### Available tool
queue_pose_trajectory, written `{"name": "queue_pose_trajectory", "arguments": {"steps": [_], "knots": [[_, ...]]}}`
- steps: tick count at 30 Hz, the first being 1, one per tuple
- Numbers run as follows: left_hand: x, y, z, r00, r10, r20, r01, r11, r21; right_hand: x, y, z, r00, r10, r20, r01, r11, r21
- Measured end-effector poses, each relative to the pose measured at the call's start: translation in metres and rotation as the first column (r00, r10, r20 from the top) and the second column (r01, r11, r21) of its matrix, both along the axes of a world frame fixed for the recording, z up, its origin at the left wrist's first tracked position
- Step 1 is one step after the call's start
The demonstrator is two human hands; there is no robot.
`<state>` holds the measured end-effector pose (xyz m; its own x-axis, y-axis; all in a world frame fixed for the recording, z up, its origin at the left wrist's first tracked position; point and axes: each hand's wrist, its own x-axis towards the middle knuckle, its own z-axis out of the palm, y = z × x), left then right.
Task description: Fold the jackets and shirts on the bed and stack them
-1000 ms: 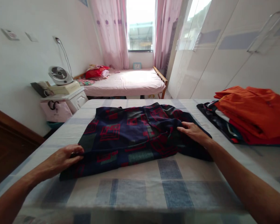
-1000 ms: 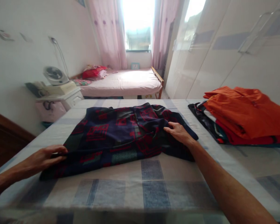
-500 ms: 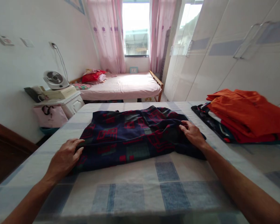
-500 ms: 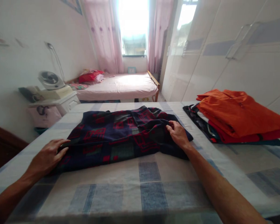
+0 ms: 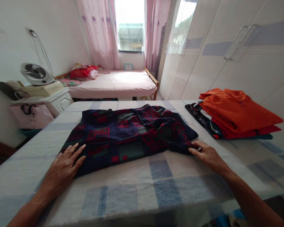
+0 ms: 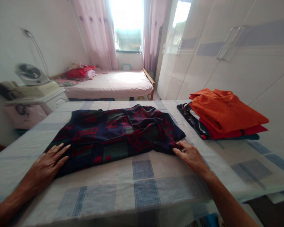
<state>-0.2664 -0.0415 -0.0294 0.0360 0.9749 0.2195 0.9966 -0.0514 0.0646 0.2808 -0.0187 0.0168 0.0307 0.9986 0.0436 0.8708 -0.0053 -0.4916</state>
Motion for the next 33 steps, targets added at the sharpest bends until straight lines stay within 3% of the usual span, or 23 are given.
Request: {"name": "queue_pose_trajectory", "arguments": {"steps": [6, 8, 10, 14, 17, 20, 23, 27, 30, 33], "knots": [[-0.009, 0.0, -0.006, 0.993, -0.049, -0.105, 0.049, 0.999, -0.002, 0.011, 0.011, -0.004, 0.975, -0.094, 0.203, 0.042, 0.968, 0.247], [-0.014, 0.002, -0.009, 0.987, -0.093, -0.127, 0.095, 0.995, 0.012, 0.003, 0.011, 0.004, 0.976, -0.058, 0.211, -0.029, 0.922, 0.385], [-0.018, 0.004, -0.011, 0.979, -0.13, -0.156, 0.132, 0.991, 0.006, -0.011, 0.011, 0.014, 0.984, 0.069, 0.164, -0.137, 0.882, 0.451], [-0.025, 0.003, -0.014, 0.962, -0.182, -0.205, 0.18, 0.983, -0.025, -0.037, 0.02, 0.014, 0.923, 0.38, 0.053, -0.374, 0.858, 0.352], [-0.029, 0.003, -0.013, 0.964, -0.202, -0.173, 0.2, 0.979, -0.027, -0.04, 0.031, -0.008, 0.922, 0.38, 0.07, -0.383, 0.876, 0.294], [-0.019, 0.016, 0.002, 0.989, -0.133, -0.063, 0.137, 0.989, 0.058, -0.039, 0.036, -0.028, 0.941, 0.31, 0.133, -0.336, 0.888, 0.314], [0.022, 0.048, 0.035, 0.987, -0.135, 0.081, 0.121, 0.98, 0.159, -0.04, 0.034, -0.031, 0.943, 0.3, 0.143, -0.331, 0.892, 0.309], [0.107, 0.119, 0.078, 0.925, -0.296, 0.24, 0.282, 0.955, 0.09, -0.042, 0.032, -0.026, 0.95, 0.289, 0.121, -0.312, 0.907, 0.283], [0.169, 0.18, 0.091, 0.901, -0.359, 0.242, 0.366, 0.931, 0.016, -0.042, 0.033, -0.027, 0.953, 0.285, 0.101, -0.302, 0.917, 0.262], [0.217, 0.234, 0.086, 0.904, -0.349, 0.245, 0.364, 0.931, -0.017, -0.041, 0.034, -0.029, 0.957, 0.28, 0.074, -0.289, 0.925, 0.247]]}}
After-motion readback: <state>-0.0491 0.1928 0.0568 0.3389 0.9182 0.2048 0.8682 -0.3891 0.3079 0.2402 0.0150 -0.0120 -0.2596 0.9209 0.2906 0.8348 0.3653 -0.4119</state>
